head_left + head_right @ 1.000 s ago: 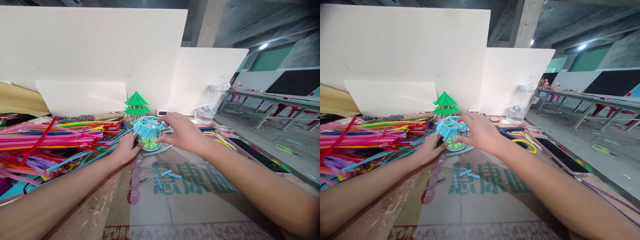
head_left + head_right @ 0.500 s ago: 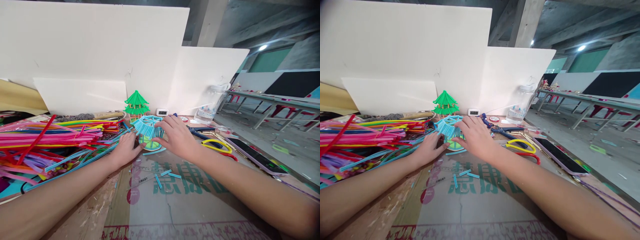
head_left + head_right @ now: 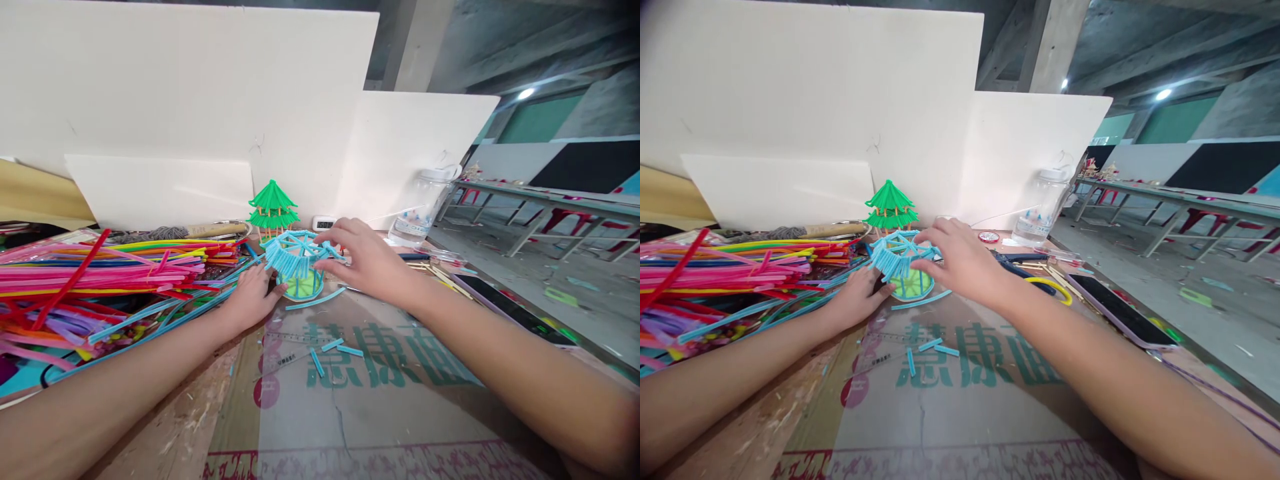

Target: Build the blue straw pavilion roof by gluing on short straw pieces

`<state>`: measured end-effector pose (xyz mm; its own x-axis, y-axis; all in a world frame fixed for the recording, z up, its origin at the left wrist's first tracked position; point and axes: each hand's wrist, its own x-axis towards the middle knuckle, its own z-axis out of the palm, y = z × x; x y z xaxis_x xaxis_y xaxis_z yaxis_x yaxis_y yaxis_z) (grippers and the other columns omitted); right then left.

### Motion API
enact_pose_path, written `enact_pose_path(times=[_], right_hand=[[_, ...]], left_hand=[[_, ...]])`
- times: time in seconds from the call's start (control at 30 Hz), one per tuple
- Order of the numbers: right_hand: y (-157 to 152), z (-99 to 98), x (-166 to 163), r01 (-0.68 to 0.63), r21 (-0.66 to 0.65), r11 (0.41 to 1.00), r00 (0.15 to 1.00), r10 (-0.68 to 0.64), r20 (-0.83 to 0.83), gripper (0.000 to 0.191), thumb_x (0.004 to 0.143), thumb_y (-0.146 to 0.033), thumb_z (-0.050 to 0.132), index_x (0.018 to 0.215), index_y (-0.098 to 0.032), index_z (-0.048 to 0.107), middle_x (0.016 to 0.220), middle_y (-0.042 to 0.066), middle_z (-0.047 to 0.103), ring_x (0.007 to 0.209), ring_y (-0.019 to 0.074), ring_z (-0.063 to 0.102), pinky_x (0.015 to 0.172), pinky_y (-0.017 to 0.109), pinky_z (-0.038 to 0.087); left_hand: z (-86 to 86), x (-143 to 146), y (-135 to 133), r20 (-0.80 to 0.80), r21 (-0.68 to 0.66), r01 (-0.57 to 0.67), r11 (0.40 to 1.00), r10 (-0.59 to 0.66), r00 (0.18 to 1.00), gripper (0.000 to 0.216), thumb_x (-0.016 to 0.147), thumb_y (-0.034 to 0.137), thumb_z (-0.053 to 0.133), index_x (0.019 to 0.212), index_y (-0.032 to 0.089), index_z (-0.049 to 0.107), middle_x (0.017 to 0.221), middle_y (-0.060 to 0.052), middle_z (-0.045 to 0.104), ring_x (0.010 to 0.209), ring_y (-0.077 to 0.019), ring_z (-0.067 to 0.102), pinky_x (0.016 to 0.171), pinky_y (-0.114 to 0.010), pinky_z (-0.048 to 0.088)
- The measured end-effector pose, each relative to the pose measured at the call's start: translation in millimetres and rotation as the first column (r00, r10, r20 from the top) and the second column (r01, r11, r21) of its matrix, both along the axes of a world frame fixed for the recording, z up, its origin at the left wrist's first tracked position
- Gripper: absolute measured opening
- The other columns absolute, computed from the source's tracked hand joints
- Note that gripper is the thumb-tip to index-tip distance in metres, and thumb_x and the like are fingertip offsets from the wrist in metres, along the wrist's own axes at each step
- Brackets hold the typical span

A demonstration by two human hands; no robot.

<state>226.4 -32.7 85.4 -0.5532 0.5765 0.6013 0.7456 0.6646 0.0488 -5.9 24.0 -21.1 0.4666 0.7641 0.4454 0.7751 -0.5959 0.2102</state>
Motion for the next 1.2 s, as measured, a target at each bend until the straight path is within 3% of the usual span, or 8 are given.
enact_pose_path(times=[0.1,0.33,0.53,0.67,0.83,0.93,1.03,1.2], right_hand=[[0,17.3,10,-0.021,-0.083,0.996,0.994,0.012,-0.105,0.018,0.09,-0.031,0.059,0.094,-0.016,0.067,0.086,0.006,0.061,0.084,0.0199,0.055,0.077,0.032,0.041],[-26,41.4,11,-0.032,-0.137,0.99,0.977,0.002,-0.215,0.017,0.089,-0.031,0.057,0.085,-0.018,0.068,0.08,0.003,0.061,0.071,0.0158,0.055,0.065,0.03,0.043],[-32,23.7,-5,-0.104,-0.233,0.967,0.994,0.106,-0.004,0.012,0.091,-0.026,0.056,0.089,-0.019,0.066,0.083,0.002,0.064,0.075,0.015,0.057,0.067,0.028,0.042],[-38,8.3,0,-0.076,-0.337,0.939,0.981,0.132,0.145,0.012,0.092,-0.021,0.054,0.091,-0.021,0.066,0.086,0.002,0.066,0.08,0.0161,0.059,0.07,0.027,0.041],[-31,0.4,29,0.084,-0.323,0.943,0.985,-0.03,0.17,0.018,0.093,-0.027,0.051,0.082,-0.02,0.064,0.078,0.001,0.066,0.071,0.015,0.057,0.062,0.026,0.037],[-14,-0.3,54,0.267,-0.338,0.902,0.954,-0.199,0.222,0.024,0.092,-0.035,0.05,0.08,-0.022,0.065,0.066,0.0,0.063,0.057,0.014,0.052,0.054,0.026,0.031],[4,-3.3,77,0.414,-0.335,0.847,0.907,-0.351,0.232,0.025,0.091,-0.04,0.05,0.084,-0.023,0.067,0.067,0.0,0.064,0.056,0.0145,0.052,0.052,0.026,0.029],[18,-12.6,99,0.468,-0.359,0.807,0.881,-0.395,0.261,0.025,0.09,-0.04,0.049,0.087,-0.024,0.068,0.074,0.002,0.068,0.061,0.016,0.057,0.054,0.026,0.03]], left_hand=[[-1.4,-1,3,0.0,-0.008,-0.009,1.0,0.009,1.0,0.029,0.092,0.043,0.043,0.103,0.018,0.053,0.102,-0.011,0.061,0.098,-0.0291,0.057,0.084,-0.043,0.044],[-2.8,1,3,-0.044,-0.018,-0.045,0.999,0.044,0.998,0.033,0.092,0.043,0.042,0.106,0.015,0.054,0.103,-0.013,0.061,0.102,-0.0319,0.056,0.088,-0.046,0.044],[-3.9,3,1,-0.073,0.026,-0.069,0.997,0.071,0.995,0.032,0.092,0.043,0.044,0.1,0.014,0.055,0.096,-0.014,0.061,0.098,-0.0328,0.057,0.085,-0.046,0.044],[-3.3,3,0,-0.047,0.015,-0.062,0.998,0.063,0.997,0.032,0.091,0.044,0.044,0.1,0.015,0.055,0.097,-0.014,0.061,0.1,-0.0328,0.057,0.086,-0.046,0.044],[-1.7,2,-1,-0.024,-0.006,-0.047,0.999,0.047,0.999,0.028,0.091,0.042,0.045,0.101,0.017,0.054,0.1,-0.012,0.061,0.102,-0.0315,0.056,0.087,-0.045,0.044],[-1.1,2,0,-0.038,-0.022,-0.059,0.998,0.058,0.998,0.029,0.091,0.042,0.044,0.099,0.016,0.054,0.101,-0.013,0.061,0.103,-0.0321,0.056,0.088,-0.046,0.044],[-0.6,3,0,-0.041,-0.038,-0.06,0.997,0.058,0.997,0.029,0.092,0.041,0.043,0.101,0.015,0.054,0.101,-0.014,0.061,0.102,-0.0321,0.056,0.089,-0.047,0.044],[-1.1,3,0,-0.025,-0.042,-0.059,0.997,0.058,0.998,0.03,0.092,0.042,0.044,0.102,0.015,0.055,0.103,-0.014,0.061,0.103,-0.0319,0.055,0.091,-0.047,0.043]])
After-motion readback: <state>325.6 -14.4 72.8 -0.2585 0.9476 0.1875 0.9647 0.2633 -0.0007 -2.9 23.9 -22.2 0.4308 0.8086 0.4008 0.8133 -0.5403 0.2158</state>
